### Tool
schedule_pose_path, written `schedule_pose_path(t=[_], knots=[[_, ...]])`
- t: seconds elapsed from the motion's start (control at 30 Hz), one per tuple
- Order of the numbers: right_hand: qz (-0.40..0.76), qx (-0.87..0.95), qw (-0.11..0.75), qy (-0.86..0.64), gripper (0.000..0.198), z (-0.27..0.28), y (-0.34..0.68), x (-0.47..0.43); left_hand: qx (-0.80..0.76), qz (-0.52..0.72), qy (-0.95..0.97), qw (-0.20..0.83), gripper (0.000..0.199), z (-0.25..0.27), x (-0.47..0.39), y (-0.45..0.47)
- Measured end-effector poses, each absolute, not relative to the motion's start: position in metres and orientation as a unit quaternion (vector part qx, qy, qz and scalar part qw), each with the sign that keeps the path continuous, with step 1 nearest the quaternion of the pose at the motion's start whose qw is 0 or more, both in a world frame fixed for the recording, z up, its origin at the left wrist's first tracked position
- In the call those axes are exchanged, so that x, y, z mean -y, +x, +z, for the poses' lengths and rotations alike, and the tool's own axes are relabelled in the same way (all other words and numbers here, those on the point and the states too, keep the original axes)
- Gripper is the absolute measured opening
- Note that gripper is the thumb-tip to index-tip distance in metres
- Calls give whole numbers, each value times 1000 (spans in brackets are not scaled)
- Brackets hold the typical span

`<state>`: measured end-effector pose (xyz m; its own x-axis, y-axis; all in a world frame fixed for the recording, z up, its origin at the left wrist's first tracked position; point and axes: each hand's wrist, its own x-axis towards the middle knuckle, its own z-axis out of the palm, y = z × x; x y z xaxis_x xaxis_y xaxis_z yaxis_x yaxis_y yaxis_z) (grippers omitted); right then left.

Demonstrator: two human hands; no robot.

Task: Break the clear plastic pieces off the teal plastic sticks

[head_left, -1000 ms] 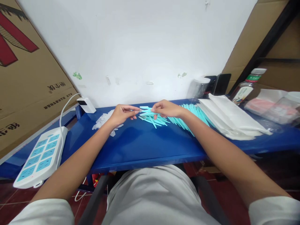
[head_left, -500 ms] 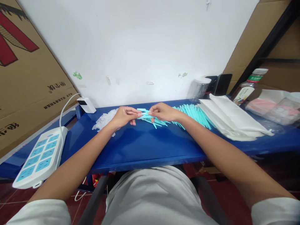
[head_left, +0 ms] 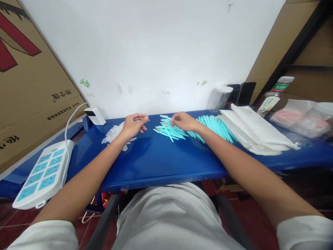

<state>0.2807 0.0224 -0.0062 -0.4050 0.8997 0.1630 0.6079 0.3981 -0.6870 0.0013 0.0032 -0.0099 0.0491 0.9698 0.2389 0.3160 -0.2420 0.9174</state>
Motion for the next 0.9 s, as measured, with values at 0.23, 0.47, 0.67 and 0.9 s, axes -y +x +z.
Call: schedule_pose_path(t=[0.23,0.47,0.67,0.9], knots=[[103,831,229,-496,21,-22,280,-33,-543,346,764,39,30,-5,-6,-19],[128,834,231,-484,16,-18,280,-28,-567,244,787,1,35,8,-6,-32],[64,816,234,-525,23,1,300,-32,-570,92,805,138,46,26,-10,-61],[7,757,32,-652,38,19,336,-36,-554,-37,798,236,50,22,-14,-68]])
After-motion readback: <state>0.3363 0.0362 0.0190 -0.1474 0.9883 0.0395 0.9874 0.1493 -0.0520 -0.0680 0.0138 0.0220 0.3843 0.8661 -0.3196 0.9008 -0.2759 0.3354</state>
